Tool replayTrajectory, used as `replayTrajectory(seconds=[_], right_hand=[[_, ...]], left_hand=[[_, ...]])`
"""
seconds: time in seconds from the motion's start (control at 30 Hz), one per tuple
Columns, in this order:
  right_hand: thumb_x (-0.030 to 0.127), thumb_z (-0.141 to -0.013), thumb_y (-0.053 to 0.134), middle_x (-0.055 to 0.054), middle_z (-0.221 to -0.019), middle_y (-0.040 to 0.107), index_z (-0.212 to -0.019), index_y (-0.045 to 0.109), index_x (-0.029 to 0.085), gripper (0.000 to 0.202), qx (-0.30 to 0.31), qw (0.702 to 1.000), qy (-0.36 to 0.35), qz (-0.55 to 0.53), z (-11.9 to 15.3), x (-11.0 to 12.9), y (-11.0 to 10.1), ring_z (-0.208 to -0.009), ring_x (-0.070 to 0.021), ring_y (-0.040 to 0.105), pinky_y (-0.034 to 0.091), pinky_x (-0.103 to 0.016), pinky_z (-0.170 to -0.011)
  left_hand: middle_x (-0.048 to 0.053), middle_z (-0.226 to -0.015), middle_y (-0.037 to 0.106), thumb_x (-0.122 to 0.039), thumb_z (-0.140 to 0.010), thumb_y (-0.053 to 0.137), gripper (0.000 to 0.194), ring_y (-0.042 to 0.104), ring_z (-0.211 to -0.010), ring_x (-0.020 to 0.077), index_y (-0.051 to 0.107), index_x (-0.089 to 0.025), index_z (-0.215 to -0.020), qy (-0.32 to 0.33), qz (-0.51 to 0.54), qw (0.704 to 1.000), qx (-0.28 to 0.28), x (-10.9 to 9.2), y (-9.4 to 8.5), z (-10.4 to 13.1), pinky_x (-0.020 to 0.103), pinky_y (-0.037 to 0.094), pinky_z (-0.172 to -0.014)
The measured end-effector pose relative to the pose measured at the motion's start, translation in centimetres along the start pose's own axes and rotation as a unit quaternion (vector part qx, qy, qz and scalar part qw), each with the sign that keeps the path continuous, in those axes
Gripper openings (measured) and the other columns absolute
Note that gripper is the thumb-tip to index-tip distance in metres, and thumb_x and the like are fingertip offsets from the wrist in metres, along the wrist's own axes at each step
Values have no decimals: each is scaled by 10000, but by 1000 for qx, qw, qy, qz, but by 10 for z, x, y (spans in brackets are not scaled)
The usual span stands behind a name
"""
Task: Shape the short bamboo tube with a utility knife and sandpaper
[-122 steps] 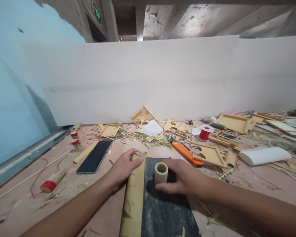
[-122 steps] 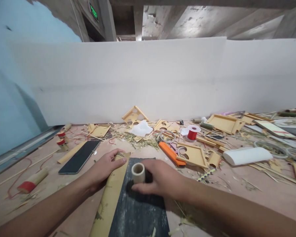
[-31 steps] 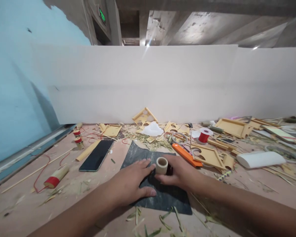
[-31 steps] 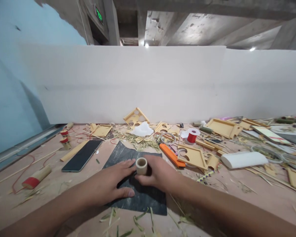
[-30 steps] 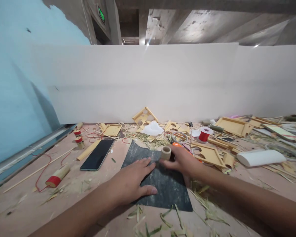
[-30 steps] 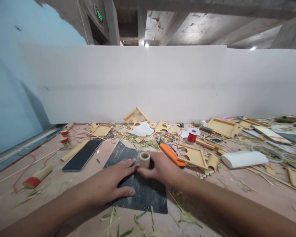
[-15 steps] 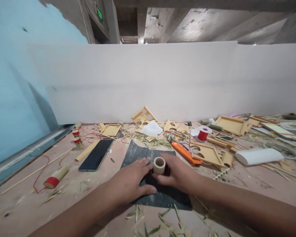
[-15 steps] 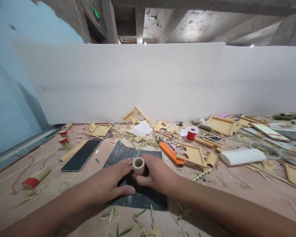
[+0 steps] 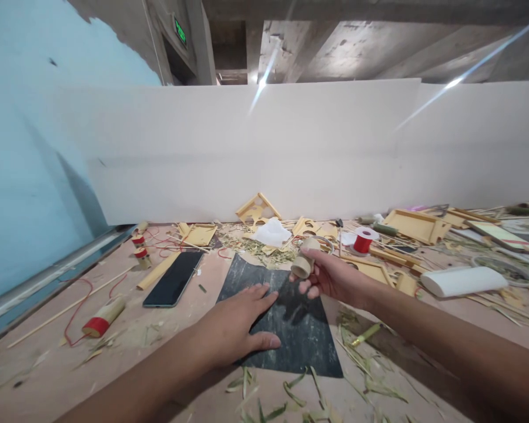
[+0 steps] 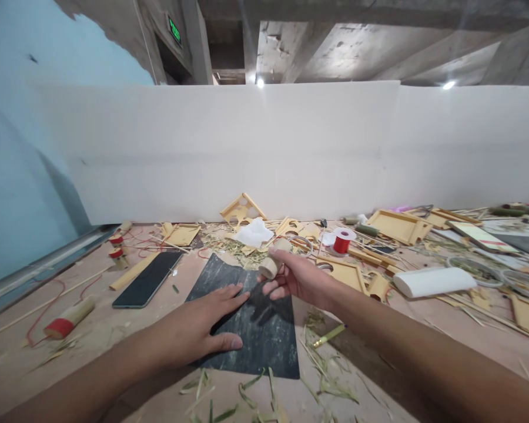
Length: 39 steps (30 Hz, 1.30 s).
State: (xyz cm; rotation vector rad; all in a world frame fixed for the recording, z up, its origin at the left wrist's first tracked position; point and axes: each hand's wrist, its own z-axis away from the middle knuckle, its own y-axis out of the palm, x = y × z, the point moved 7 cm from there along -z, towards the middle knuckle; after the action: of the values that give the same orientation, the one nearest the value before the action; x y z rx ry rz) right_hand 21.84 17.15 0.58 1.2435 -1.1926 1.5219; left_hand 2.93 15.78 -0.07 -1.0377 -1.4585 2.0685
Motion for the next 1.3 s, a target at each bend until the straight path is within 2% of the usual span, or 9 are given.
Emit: replayTrajectory(seconds=[0.13, 0.2, 0.33, 0.43, 0.6, 0.77, 0.93, 1.07, 1.3], right_hand=[[621, -1017, 449, -57, -824, 693, -820, 614, 190, 502, 48, 982, 58, -173, 3, -6, 3, -546, -105, 559, 502, -195, -492], [658, -977, 518, -8, -760, 636, -847, 611, 204, 481, 58, 975, 64, -205, 5, -6, 4, -500, -96, 493, 441, -191, -435], [713, -875, 659, 77, -632, 433, -991, 632, 226, 502, 40, 993, 45, -106, 11, -5, 5, -452, -91, 364, 291, -206, -394], [749, -854, 664, 90, -616, 364, -953, 650, 202, 556, 14, 999, 29, -12, 12, -4, 4, -462, -78, 328, 239, -217, -430], [715, -832, 704, 81, -668, 363, -837, 570, 211, 522, -37, 998, -1, -51, 7, -2, -8, -497, -70, 280, 163, -226, -460], [685, -882, 645, 65, -644, 381, -750, 506, 225, 498, -92, 994, -31, 48, 5, 3, -21, -533, -109, 340, 246, -252, -478], [592, -929, 615, -7, -811, 603, -863, 619, 213, 385, -115, 963, -126, 210, 9, 17, -22, -724, -186, 536, 391, -295, -605], [546, -933, 622, -16, -872, 650, -952, 637, 216, 330, -118, 958, -147, 215, 12, 21, -20, -783, -202, 570, 429, -310, -676], [436, -907, 655, 7, -843, 589, -987, 587, 220, 241, -96, 956, -158, 226, 16, 22, -10, -747, -178, 563, 427, -290, -641]], left_hand=[[128, -1689, 276, -540, -930, 713, 794, 304, -1550, 350, 409, -259, -1608, 7, 8, 1000, -11, 1, -1, 0, 515, 304, -1239], [121, -1692, 271, -536, -939, 703, 785, 293, -1555, 341, 402, -264, -1610, 9, 8, 1000, -11, 2, 0, 0, 507, 297, -1243], [115, -1689, 287, -557, -942, 689, 774, 306, -1551, 340, 410, -275, -1606, 10, 8, 1000, -16, 2, 1, 0, 506, 304, -1239], [113, -1690, 287, -559, -942, 685, 765, 309, -1551, 338, 421, -271, -1600, 4, 3, 1000, -12, 2, 1, 1, 499, 310, -1237], [128, -1690, 288, -544, -935, 702, 781, 307, -1551, 348, 427, -240, -1599, 3, 7, 1000, -9, 0, -2, 0, 496, 312, -1239], [141, -1691, 286, -553, -935, 702, 803, 297, -1554, 352, 415, -220, -1606, -2, 4, 1000, -5, 1, 0, 0, 496, 301, -1246], [126, -1696, 277, -576, -942, 692, 799, 296, -1556, 345, 412, -232, -1607, -9, -1, 1000, -1, 3, 2, 0, 493, 299, -1246], [121, -1703, 253, -565, -950, 689, 798, 277, -1563, 346, 401, -226, -1612, -8, -3, 1000, 1, 2, 2, 0, 496, 288, -1250], [122, -1703, 248, -560, -963, 679, 790, 270, -1565, 349, 393, -220, -1616, -8, -10, 1000, 1, 1, 2, 1, 515, 285, -1252]])
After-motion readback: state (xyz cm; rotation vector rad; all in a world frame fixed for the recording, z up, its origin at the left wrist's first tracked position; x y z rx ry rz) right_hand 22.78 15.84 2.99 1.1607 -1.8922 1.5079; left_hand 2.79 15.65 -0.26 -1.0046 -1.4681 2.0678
